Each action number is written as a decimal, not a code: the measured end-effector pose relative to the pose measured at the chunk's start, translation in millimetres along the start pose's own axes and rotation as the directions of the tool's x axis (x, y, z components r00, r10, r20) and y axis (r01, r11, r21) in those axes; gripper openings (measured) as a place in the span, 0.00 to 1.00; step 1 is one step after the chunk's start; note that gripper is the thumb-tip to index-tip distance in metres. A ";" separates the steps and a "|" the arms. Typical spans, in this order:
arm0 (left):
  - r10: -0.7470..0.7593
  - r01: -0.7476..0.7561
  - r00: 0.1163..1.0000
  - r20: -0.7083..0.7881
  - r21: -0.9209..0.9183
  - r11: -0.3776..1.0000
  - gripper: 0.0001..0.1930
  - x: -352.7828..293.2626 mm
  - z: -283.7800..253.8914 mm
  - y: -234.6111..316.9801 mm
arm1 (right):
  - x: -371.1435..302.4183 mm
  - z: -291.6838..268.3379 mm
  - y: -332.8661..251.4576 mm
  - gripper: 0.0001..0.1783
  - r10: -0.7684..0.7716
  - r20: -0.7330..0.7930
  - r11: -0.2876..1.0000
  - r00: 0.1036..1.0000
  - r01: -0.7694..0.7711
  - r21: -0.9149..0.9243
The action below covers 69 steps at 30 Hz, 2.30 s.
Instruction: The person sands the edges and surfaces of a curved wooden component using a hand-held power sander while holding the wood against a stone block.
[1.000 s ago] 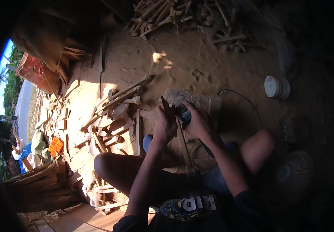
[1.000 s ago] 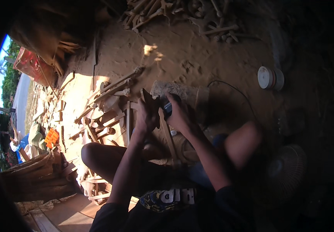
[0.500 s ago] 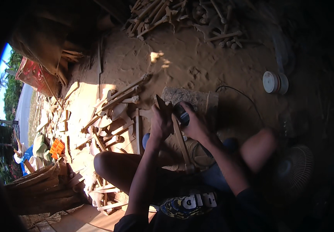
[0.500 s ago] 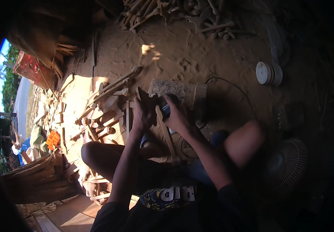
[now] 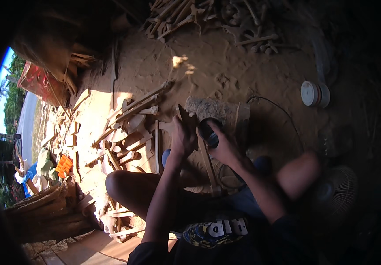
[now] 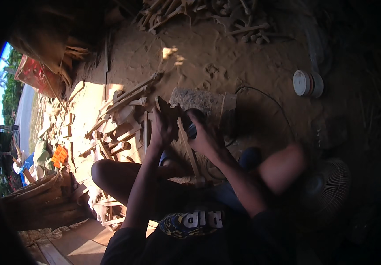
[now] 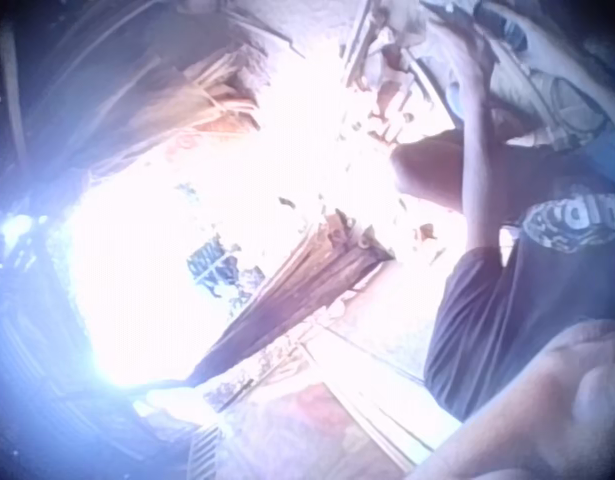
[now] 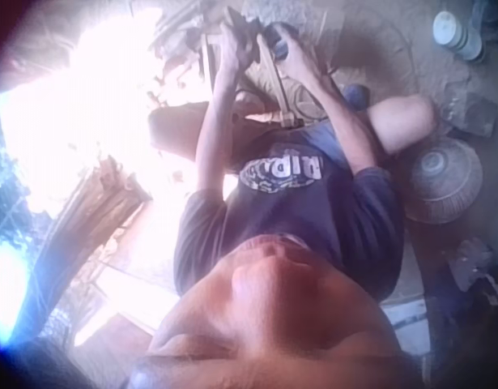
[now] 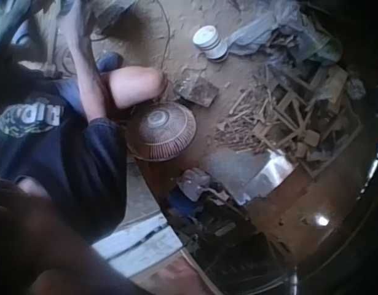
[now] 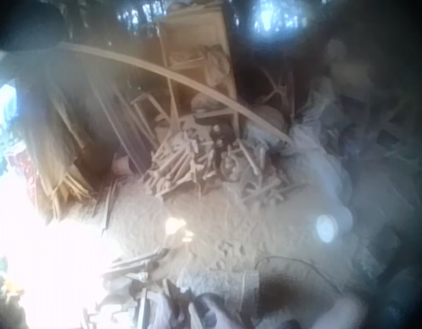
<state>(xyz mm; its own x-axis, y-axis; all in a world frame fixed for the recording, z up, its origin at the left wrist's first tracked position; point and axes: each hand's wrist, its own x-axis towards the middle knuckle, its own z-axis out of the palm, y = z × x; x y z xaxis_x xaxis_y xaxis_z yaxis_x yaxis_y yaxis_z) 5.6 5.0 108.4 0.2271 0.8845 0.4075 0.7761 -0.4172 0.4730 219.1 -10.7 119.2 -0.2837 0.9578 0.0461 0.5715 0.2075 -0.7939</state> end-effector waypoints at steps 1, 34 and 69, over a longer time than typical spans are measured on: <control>0.012 -0.012 1.000 0.008 0.026 1.000 0.19 0.3 0.1 -1.2 | -1.4 -0.5 -1.5 0.47 0.002 0.026 1.000 1.000 -0.002 0.010; -0.751 0.468 0.660 -0.002 -0.782 0.413 0.13 58.2 -35.6 -14.9 | 15.0 -15.2 16.7 0.50 0.044 0.134 0.919 0.990 -0.092 0.383; -0.756 0.432 0.649 -0.086 -0.776 0.459 0.13 52.9 -18.5 -33.7 | 47.8 19.1 -12.6 0.52 0.197 0.132 0.974 0.972 -0.210 0.089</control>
<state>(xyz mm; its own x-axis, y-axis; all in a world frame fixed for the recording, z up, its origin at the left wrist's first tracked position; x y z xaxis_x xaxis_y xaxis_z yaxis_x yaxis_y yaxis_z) -19.5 62.0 128.5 -0.4899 0.8714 -0.0255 -0.0023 0.0280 0.9996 183.7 28.6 119.8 -0.2643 0.9453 -0.1914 0.5474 -0.0163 -0.8367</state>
